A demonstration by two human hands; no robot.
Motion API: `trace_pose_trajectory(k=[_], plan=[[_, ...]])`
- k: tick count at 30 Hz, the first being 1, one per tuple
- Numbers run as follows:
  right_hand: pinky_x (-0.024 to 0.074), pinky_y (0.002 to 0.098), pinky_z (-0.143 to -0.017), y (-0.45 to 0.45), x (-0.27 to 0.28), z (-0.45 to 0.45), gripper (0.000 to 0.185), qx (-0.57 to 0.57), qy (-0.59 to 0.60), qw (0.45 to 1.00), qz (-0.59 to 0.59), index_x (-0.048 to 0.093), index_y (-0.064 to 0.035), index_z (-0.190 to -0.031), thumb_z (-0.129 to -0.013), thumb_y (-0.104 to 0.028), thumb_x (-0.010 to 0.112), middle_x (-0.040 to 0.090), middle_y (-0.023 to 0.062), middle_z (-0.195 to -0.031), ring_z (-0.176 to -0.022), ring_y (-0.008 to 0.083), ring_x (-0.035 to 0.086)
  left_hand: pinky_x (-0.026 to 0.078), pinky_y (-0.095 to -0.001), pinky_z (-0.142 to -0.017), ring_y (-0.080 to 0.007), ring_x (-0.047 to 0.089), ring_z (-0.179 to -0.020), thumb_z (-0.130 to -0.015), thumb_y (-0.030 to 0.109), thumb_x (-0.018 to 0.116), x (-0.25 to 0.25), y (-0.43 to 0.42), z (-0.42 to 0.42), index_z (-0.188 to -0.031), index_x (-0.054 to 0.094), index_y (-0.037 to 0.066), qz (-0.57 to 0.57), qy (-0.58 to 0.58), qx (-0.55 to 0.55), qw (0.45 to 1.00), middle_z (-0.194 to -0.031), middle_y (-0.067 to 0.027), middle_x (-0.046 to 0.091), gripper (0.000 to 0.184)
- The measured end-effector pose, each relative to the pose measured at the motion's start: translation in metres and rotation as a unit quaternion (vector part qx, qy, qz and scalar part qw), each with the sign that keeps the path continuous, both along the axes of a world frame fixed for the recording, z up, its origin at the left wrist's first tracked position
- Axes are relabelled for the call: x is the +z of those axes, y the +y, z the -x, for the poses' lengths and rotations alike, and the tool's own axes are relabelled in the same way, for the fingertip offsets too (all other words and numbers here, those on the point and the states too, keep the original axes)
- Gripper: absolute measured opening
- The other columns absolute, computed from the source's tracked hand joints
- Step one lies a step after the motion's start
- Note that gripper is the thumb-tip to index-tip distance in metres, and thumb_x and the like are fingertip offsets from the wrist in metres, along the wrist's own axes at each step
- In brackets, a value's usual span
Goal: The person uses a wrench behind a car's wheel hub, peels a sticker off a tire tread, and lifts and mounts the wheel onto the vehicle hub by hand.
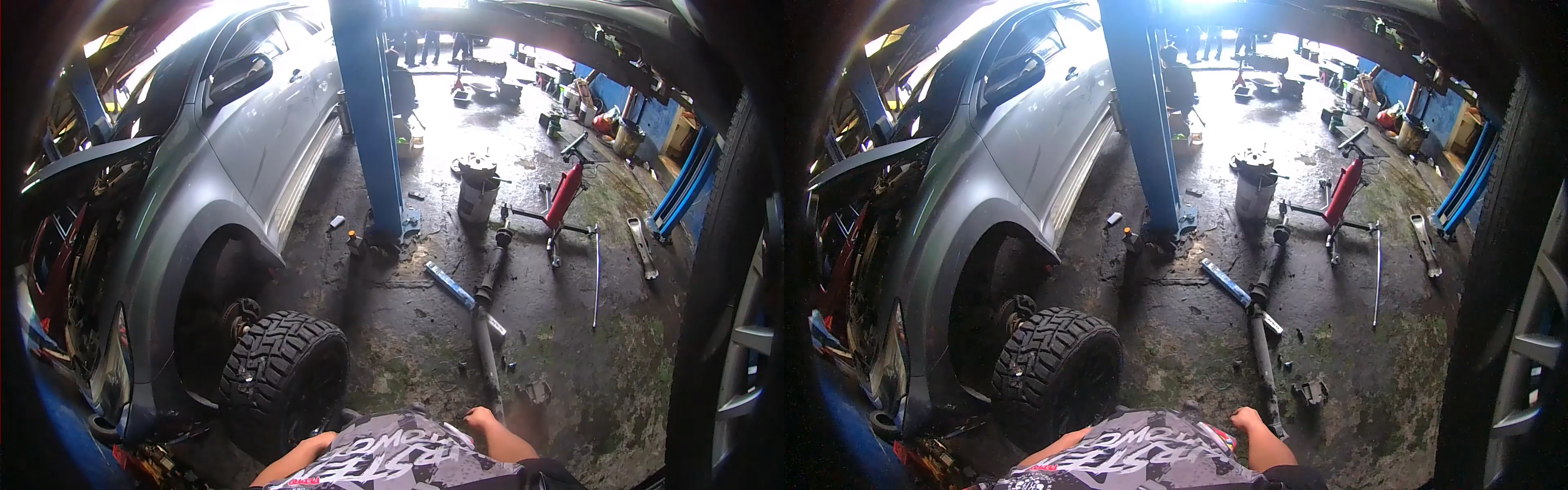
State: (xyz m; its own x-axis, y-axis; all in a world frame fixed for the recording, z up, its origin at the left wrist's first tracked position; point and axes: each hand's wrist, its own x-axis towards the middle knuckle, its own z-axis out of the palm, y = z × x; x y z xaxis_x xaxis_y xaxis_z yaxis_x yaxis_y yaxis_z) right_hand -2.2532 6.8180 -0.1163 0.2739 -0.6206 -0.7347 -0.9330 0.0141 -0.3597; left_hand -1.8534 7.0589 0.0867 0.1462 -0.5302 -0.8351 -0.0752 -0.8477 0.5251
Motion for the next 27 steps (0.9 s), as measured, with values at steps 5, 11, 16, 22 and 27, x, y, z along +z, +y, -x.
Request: trace_pose_trajectory(k=[5,11,16,22,27], plan=[[0.0524,0.0386,-0.093,0.0004,-0.0073,0.0009,0.039,0.011,-0.004,1.000,0.008,0.075,-0.0159,-0.108,-0.075,-0.028,0.059,0.070,0.0165,-0.111,-0.107,0.0340,0.066,0.048,-0.0392,-0.091,-0.0221,0.063,-0.110,-0.088,0.043,0.066,0.0018,0.0005,-0.0007,-0.119,0.067,0.001,0.001,-0.002,-0.003,1.000,-0.121,-0.0154,0.069,0.052],[0.0524,0.0389,-0.093,-0.0007,-0.0079,-0.0002,0.039,0.024,-0.005,1.000,0.010,0.075,-0.0155,-0.108,-0.075,-0.028,0.059,0.070,0.0164,-0.112,-0.107,0.0338,0.066,0.048,-0.0393,-0.091,-0.0221,0.063,-0.110,-0.087,0.043,0.066,0.0018,0.0005,0.0001,-0.119,0.068,0.001,0.001,-0.001,-0.001,1.000,-0.121,-0.0154,0.069,0.052],[0.0525,0.0391,-0.093,-0.0011,-0.0020,-0.0015,0.039,0.012,-0.006,1.000,0.012,0.075,-0.0151,-0.107,-0.074,-0.028,0.059,0.070,0.0163,-0.111,-0.107,0.0342,0.066,0.048,-0.0394,-0.091,-0.0220,0.063,-0.110,-0.087,0.043,0.066,0.0024,0.0001,0.0002,-0.119,0.068,0.001,0.001,-0.002,-0.001,1.000,-0.121,-0.0155,0.069,0.053],[0.0536,0.0373,-0.092,-0.0028,-0.0078,-0.0025,0.036,0.036,0.013,0.999,0.011,0.076,-0.0155,-0.108,-0.077,-0.031,0.065,0.071,0.0132,-0.111,-0.104,0.0319,0.068,0.048,-0.0395,-0.091,-0.0220,0.062,-0.110,-0.087,0.043,0.066,0.0038,0.0009,-0.0008,-0.119,0.068,0.001,0.000,-0.002,-0.001,1.000,-0.121,-0.0155,0.069,0.053],[0.0536,0.0367,-0.092,-0.0025,-0.0073,-0.0027,0.037,0.019,0.008,1.000,-0.003,0.075,-0.0154,-0.109,-0.077,-0.032,0.065,0.071,0.0129,-0.111,-0.104,0.0314,0.068,0.048,-0.0396,-0.091,-0.0220,0.062,-0.110,-0.087,0.043,0.067,0.0041,0.0014,-0.0010,-0.118,0.068,0.001,0.001,-0.002,-0.001,1.000,-0.121,-0.0155,0.069,0.053]])
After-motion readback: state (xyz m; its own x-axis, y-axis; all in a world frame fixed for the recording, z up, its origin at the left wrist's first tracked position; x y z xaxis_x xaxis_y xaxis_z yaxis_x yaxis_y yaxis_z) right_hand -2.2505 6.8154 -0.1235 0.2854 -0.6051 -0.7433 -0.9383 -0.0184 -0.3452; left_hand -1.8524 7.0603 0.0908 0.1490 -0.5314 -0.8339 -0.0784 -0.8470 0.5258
